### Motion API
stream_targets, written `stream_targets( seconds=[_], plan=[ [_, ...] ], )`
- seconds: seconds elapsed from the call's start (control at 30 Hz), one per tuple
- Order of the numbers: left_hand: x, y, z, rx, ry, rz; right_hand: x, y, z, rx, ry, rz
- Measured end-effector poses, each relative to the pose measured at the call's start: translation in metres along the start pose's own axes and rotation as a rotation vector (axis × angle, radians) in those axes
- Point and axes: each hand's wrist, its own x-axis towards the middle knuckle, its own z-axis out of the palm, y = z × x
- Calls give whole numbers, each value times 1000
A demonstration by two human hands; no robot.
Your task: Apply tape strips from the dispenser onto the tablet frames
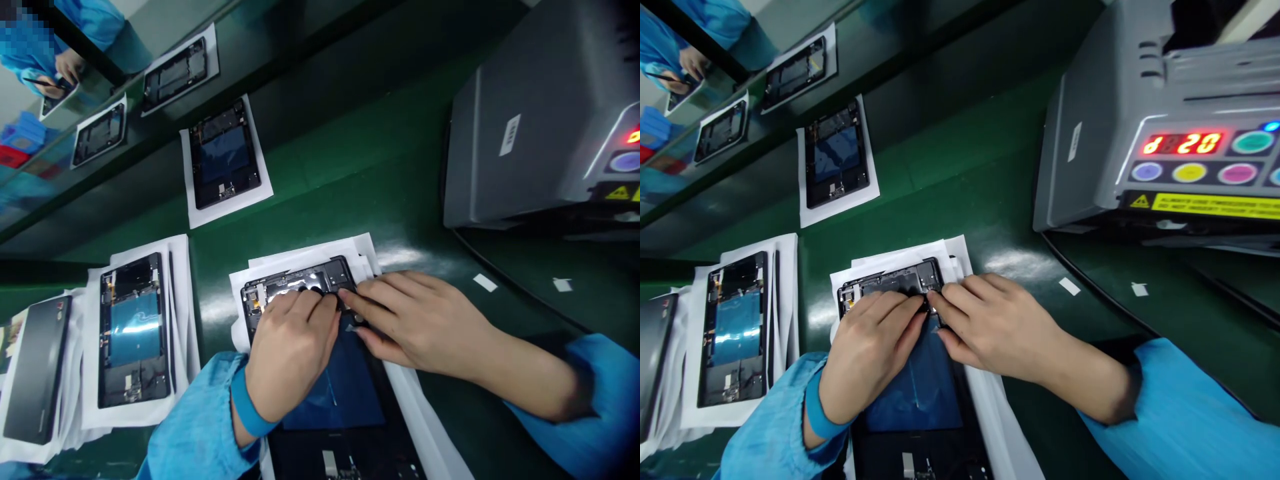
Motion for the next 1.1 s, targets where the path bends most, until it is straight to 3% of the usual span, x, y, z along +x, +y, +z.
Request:
stream_targets(
  seconds=[0.3, 0.57, 0.8, 0.97, 1.1],
  plan=[
    [3, -3, 4, 63, -36, 60, 8, -13, -9, -135, -56, -60],
    [0, 1, 0, 178, 7, 119, 2, -10, -7, -93, -63, -53],
    [-17, -3, -9, 233, -145, 218, 4, -10, -8, -41, -89, -28],
    [-23, -13, -1, 166, -119, 224, 2, -5, -12, 103, 22, 66],
    [-25, -15, 4, 132, -88, 235, 9, -7, -10, -43, 73, 138]
  ],
)
